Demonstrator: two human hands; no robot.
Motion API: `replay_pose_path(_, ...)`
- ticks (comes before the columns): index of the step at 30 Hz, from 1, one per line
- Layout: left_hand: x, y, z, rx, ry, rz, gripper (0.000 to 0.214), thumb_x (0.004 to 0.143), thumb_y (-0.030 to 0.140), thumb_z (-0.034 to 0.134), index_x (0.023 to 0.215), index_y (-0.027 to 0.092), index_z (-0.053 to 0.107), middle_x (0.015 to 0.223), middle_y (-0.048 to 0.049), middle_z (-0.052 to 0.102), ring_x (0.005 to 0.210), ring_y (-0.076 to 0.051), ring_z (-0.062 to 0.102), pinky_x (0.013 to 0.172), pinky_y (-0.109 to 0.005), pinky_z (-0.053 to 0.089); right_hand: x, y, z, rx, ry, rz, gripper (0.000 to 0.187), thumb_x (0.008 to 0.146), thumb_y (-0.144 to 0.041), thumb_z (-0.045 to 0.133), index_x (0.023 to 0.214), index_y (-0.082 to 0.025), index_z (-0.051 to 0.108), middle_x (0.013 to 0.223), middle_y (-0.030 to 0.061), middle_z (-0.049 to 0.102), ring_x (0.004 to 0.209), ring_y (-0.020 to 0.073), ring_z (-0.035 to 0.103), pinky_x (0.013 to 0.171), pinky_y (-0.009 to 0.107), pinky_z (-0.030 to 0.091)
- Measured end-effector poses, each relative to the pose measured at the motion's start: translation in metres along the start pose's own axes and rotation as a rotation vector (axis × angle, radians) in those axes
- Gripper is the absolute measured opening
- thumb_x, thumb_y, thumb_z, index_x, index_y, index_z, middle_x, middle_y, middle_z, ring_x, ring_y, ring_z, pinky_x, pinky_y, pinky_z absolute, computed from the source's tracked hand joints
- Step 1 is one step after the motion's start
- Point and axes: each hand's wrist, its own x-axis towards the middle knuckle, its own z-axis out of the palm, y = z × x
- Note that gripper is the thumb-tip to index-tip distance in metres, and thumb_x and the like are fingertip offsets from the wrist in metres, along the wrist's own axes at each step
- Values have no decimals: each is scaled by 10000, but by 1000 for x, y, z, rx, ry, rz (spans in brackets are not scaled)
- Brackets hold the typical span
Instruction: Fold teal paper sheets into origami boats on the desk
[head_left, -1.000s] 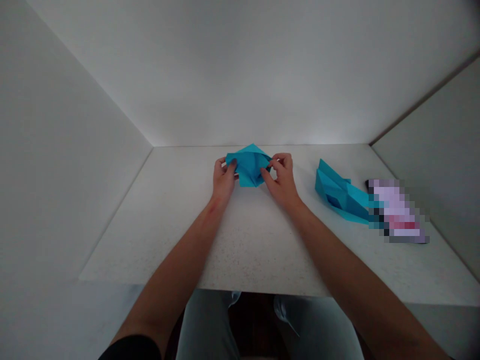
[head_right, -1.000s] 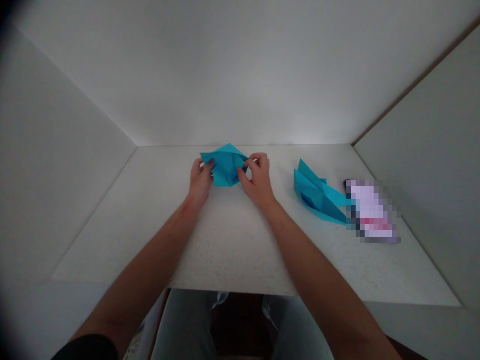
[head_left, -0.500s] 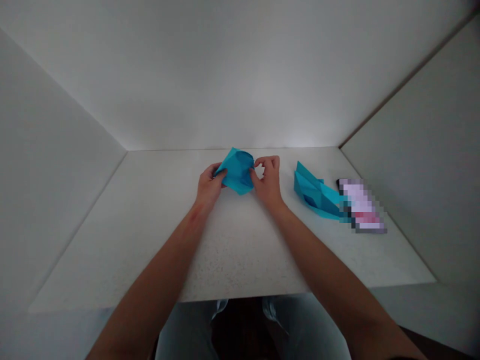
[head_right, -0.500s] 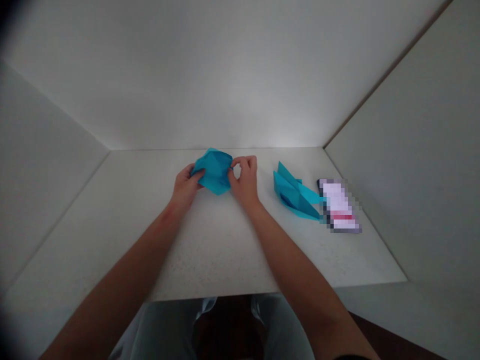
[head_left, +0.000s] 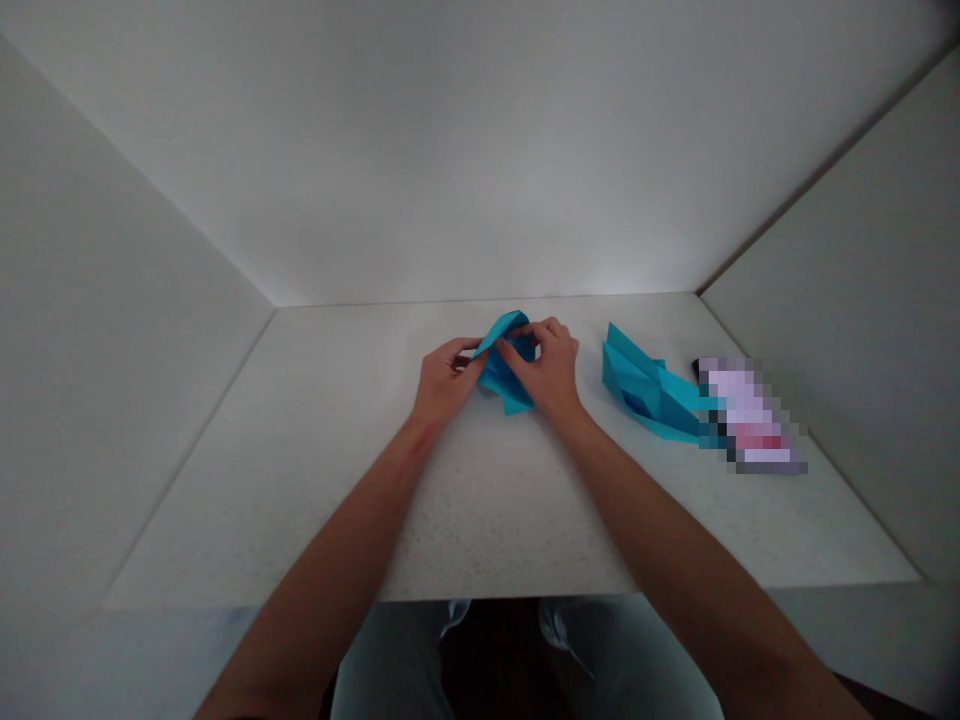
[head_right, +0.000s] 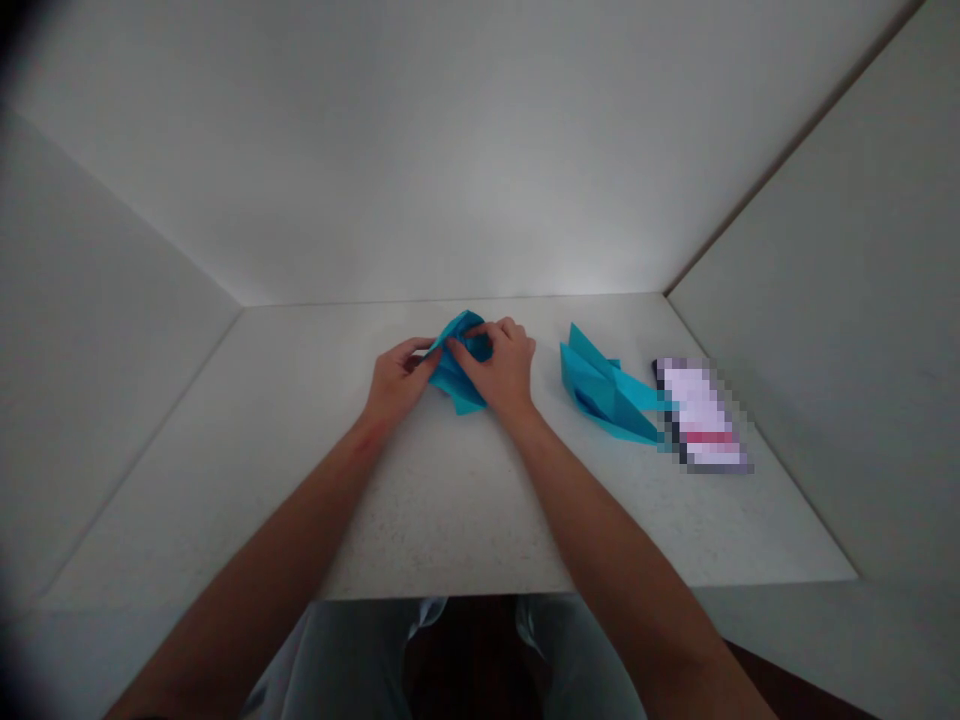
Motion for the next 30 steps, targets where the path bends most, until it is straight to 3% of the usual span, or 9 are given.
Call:
replay_pose_path(4, -3, 2, 0, 54, -35, 81, 329, 926, 357, 718, 1214, 236, 821, 1139, -84, 830, 784, -170, 765, 646, -259, 633, 1, -5, -4, 16, 46, -6, 313, 942, -579, 746, 972, -268, 725, 971, 52, 643, 980, 289, 616, 957, 501, 471)
replay_pose_path(9, -7, 7, -3, 172, -98, 159, 580, 932, 213, 640, 1499, 326, 685, 1276, -68, 782, 949, -173, 768, 705, -238, 653, 1, -11, -8, 51, 18, -24, 252, 971, -518, 710, 1011, -271, 686, 911, 40, 646, 942, 282, 616, 936, 492, 472)
replay_pose_path(15, -10, 10, -3, 236, -106, 320, 495, 987, 212, 635, 1452, 354, 727, 1489, -63, 696, 1241, -221, 731, 840, -266, 688, 2, -15, -10, 204, 63, -68, 167, 992, -420, 669, 1019, -256, 643, 995, 62, 671, 934, 260, 641, 875, 444, 520)
replay_pose_path(21, -9, 6, -1, 282, -121, 439, 382, 1080, 279, 564, 1398, 330, 768, 1463, -50, 738, 1254, -208, 745, 934, -306, 698, 5, -8, -4, 354, 100, -24, 119, 1006, -367, 622, 940, -268, 618, 948, 23, 641, 932, 221, 626, 839, 373, 534)
replay_pose_path(26, -7, 6, 0, 173, -36, 332, 339, 1098, 401, 580, 1348, 316, 793, 1396, -69, 774, 1154, -225, 776, 740, -276, 694, 10, 3, -1, 499, 117, 24, 123, 976, -347, 580, 880, -270, 579, 916, 6, 612, 907, 208, 601, 843, 359, 511)
replay_pose_path(28, -4, 5, 0, 116, 26, 264, 325, 1085, 422, 606, 1307, 292, 805, 1349, -84, 795, 1140, -240, 779, 748, -296, 684, 12, 5, -2, 560, 116, 11, 156, 955, -353, 574, 827, -269, 544, 898, 7, 594, 907, 212, 590, 874, 372, 506)
replay_pose_path(30, -2, 5, -2, 83, 100, 239, 306, 1073, 405, 623, 1282, 274, 805, 1321, -91, 804, 1160, -252, 771, 858, -350, 677, 13, 4, -4, 626, 83, 9, 193, 926, -355, 585, 773, -264, 511, 908, 14, 583, 931, 217, 583, 905, 385, 509)
